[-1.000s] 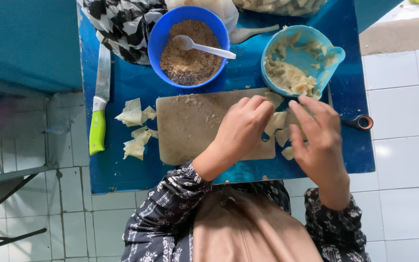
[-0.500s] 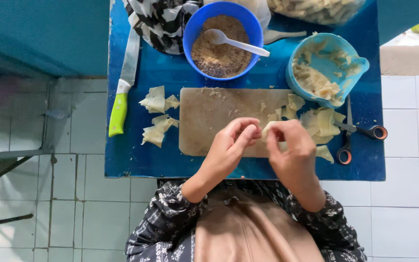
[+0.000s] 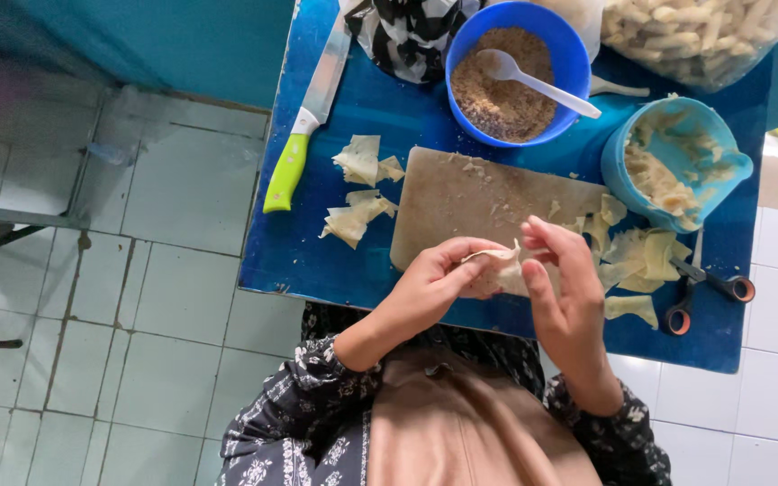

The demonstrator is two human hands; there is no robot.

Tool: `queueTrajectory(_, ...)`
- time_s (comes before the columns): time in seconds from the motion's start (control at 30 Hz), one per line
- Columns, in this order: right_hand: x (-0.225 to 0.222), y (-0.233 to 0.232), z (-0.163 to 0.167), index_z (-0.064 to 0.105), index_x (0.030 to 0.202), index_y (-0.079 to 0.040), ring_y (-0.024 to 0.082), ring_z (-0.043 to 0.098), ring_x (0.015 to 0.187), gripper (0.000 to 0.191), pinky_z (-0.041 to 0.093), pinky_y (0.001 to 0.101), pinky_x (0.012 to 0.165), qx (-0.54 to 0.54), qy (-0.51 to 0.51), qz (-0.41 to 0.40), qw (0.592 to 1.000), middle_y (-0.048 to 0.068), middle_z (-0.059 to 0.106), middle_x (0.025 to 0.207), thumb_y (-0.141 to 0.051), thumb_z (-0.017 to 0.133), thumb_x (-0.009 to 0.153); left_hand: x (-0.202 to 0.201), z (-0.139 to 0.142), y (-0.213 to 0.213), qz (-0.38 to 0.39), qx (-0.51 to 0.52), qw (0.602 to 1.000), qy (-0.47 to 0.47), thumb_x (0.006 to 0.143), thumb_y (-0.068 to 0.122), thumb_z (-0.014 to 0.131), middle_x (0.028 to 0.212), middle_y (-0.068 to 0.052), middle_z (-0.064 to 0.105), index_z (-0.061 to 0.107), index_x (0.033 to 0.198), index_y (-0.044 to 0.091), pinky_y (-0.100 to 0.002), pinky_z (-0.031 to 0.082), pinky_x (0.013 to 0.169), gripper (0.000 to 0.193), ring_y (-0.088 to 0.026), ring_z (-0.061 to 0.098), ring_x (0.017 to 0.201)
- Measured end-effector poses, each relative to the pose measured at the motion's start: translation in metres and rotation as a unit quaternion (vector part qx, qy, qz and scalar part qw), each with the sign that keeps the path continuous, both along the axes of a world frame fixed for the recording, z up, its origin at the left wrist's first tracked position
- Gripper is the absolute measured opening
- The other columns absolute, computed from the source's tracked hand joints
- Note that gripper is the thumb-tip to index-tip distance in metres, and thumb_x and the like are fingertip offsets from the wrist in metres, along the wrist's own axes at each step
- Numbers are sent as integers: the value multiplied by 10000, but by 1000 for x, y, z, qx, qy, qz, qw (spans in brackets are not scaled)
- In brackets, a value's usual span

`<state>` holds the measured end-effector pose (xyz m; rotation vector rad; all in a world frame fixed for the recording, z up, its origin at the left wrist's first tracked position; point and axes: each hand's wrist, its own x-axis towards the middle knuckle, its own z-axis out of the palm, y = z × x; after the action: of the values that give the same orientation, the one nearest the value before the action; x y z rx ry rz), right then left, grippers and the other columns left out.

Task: The person sits on the floor at a low blue table and makes stuffed pastries. They take triangular dough wrappers one at a time, spoon filling from a blue bowl onto a wrapper, fold the wrapper closed by hand, and place the folded pastry into a plastic bag with finished pieces.

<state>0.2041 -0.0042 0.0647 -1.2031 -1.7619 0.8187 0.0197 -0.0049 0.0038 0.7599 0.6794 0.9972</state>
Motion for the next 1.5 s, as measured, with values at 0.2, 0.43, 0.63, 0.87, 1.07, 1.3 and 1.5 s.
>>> queueTrajectory(0.2, 13, 23, -31, 705, 1139, 43, 86, 668, 889, 193, 529, 232, 794, -266, 173, 27, 948, 55, 730, 1009, -37, 682, 964, -17, 12, 10, 10, 67, 991, 113, 1015, 52, 631, 1109, -61, 702, 639, 1300, -17, -249, 561, 857, 294, -86, 649, 988)
queueTrajectory(0.43, 25, 24, -52, 704, 1095, 59, 106, 667, 841, 145, 533, 238, 783, -275, 263, 15, 925, 80, 737, 968, -23, 679, 978, -31, 23, 11, 14, 48, 990, 134, 963, 25, 643, 1097, -67, 715, 608, 1338, 32, -250, 579, 818, 377, -82, 676, 946)
queueTrajectory(0.63, 25, 24, -57, 699, 1111, 62, 111, 660, 826, 162, 524, 240, 768, -228, 220, -13, 949, 83, 726, 970, -22, 700, 973, -23, 32, 12, 68, 104, 968, 219, 957, 37, 670, 1013, -55, 727, 616, 1327, 48, -246, 589, 784, 373, -76, 675, 875)
queueTrajectory(0.87, 35, 35, -52, 703, 1081, 53, 155, 682, 745, 144, 555, 284, 692, -325, 339, 15, 883, 105, 732, 919, -19, 709, 957, -27, 36, 16, 66, 90, 970, 216, 975, 56, 665, 979, -69, 718, 630, 1320, 48, -251, 560, 743, 347, -76, 636, 841)
queueTrajectory(1.07, 0, 15, -25, 728, 1120, 33, 121, 640, 803, 153, 499, 257, 724, -165, 96, -63, 980, 89, 707, 922, -64, 735, 1002, -12, 17, -1, 162, 157, 935, 275, 1057, 127, 630, 1105, -78, 728, 699, 1266, 28, -272, 548, 780, 241, -124, 653, 889)
queueTrajectory(1.3, -34, -8, 10, 678, 1186, 0, 243, 652, 914, 386, 526, 315, 777, 62, -164, 62, 983, 156, 657, 1021, -76, 793, 825, -2, -23, 3, 88, -97, 984, -123, 1047, 151, 587, 1130, -66, 710, 631, 1301, -5, -296, 576, 894, 301, -132, 690, 1008)
queueTrajectory(1.5, -12, 13, 6, 610, 1332, 31, 166, 629, 1140, 289, 501, 285, 992, -42, 29, 27, 998, 132, 648, 1244, -46, 564, 1057, -11, -18, 4, 32, -14, 998, -44, 1092, 173, 553, 1134, -53, 700, 654, 1258, 13, -288, 579, 904, 252, -117, 689, 1026)
